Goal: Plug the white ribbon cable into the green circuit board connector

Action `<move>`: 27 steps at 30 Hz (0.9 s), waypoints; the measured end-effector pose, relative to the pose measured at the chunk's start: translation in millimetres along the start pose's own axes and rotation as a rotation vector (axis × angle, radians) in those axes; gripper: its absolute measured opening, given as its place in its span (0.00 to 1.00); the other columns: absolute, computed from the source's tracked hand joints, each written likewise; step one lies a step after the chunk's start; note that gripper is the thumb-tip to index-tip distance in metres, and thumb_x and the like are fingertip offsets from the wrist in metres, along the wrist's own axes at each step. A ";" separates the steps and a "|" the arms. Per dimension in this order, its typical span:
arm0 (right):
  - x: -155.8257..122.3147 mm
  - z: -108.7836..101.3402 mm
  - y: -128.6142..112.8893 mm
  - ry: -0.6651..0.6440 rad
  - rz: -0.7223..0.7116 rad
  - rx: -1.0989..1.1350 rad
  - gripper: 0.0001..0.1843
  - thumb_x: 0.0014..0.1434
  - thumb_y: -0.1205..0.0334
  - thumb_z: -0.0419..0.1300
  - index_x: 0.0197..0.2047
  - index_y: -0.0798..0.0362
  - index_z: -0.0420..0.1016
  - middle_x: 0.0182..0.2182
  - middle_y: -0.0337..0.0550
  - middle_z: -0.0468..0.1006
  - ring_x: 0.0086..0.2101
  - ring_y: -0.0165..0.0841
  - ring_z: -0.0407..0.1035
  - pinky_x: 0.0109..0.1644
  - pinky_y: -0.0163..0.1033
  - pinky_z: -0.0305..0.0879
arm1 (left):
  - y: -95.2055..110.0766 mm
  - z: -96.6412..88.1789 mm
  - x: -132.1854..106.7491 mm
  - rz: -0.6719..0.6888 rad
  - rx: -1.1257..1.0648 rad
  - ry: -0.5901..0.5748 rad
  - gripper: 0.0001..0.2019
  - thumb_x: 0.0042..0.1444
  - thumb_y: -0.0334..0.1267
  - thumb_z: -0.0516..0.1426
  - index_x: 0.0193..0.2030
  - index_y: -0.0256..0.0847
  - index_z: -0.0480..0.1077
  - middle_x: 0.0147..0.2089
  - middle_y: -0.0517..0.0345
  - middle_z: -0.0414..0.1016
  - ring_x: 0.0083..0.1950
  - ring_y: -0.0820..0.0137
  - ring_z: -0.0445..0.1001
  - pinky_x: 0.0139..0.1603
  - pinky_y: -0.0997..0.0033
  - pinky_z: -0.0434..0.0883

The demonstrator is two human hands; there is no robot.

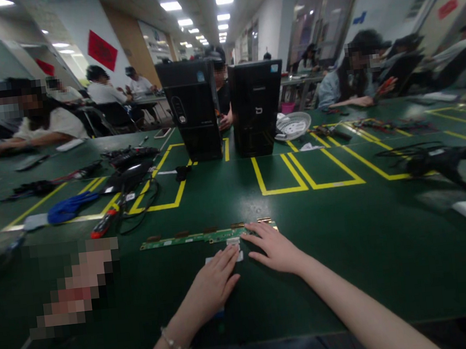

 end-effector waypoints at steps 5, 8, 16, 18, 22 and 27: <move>-0.1 -0.3 -0.5 -0.008 0.003 -0.003 0.28 0.66 0.48 0.51 0.66 0.45 0.61 0.66 0.47 0.56 0.64 0.42 0.51 0.66 0.57 0.51 | 1.3 0.2 1.3 -0.006 0.010 0.000 0.24 0.68 0.41 0.47 0.68 0.33 0.55 0.68 0.44 0.60 0.69 0.61 0.58 0.66 0.55 0.61; -0.2 -0.6 -0.7 -0.016 0.010 -0.005 0.28 0.66 0.48 0.51 0.66 0.45 0.61 0.66 0.47 0.56 0.64 0.42 0.51 0.66 0.57 0.50 | 2.6 -1.7 2.2 -0.028 0.012 -0.033 0.25 0.68 0.42 0.49 0.67 0.31 0.56 0.68 0.42 0.60 0.69 0.60 0.58 0.66 0.55 0.61; -0.1 1.7 2.4 -0.049 0.011 -0.018 0.29 0.66 0.46 0.50 0.67 0.45 0.59 0.67 0.46 0.53 0.65 0.42 0.48 0.67 0.57 0.50 | 3.2 -5.9 3.3 -0.062 -0.028 -0.055 0.25 0.67 0.43 0.50 0.67 0.33 0.56 0.68 0.43 0.60 0.68 0.60 0.59 0.66 0.55 0.61; -0.5 2.2 3.1 -0.051 0.005 -0.014 0.29 0.66 0.45 0.50 0.67 0.45 0.58 0.67 0.46 0.53 0.65 0.42 0.48 0.67 0.57 0.49 | 2.6 -6.6 3.3 -0.062 -0.025 -0.069 0.26 0.67 0.43 0.50 0.68 0.33 0.56 0.69 0.43 0.59 0.68 0.59 0.59 0.66 0.55 0.61; -0.8 1.2 2.9 -0.051 0.002 0.000 0.29 0.66 0.46 0.51 0.67 0.45 0.59 0.67 0.46 0.54 0.66 0.42 0.47 0.67 0.57 0.49 | -2.0 -8.5 3.9 -0.039 -0.020 -0.099 0.26 0.67 0.44 0.50 0.68 0.33 0.55 0.69 0.44 0.58 0.69 0.59 0.58 0.66 0.55 0.60; -0.5 -0.7 2.7 -0.051 -0.012 0.018 0.29 0.65 0.47 0.52 0.67 0.46 0.60 0.67 0.46 0.54 0.66 0.42 0.47 0.68 0.57 0.47 | -13.0 -14.2 6.5 0.065 -0.021 -0.118 0.24 0.69 0.43 0.48 0.68 0.38 0.55 0.70 0.48 0.58 0.69 0.63 0.57 0.68 0.58 0.58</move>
Point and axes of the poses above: each hand's wrist, its own x-axis towards the middle knuckle, its own z-axis out of the palm, y = z × x, the point moved 3 cm from there along x, towards the middle knuckle
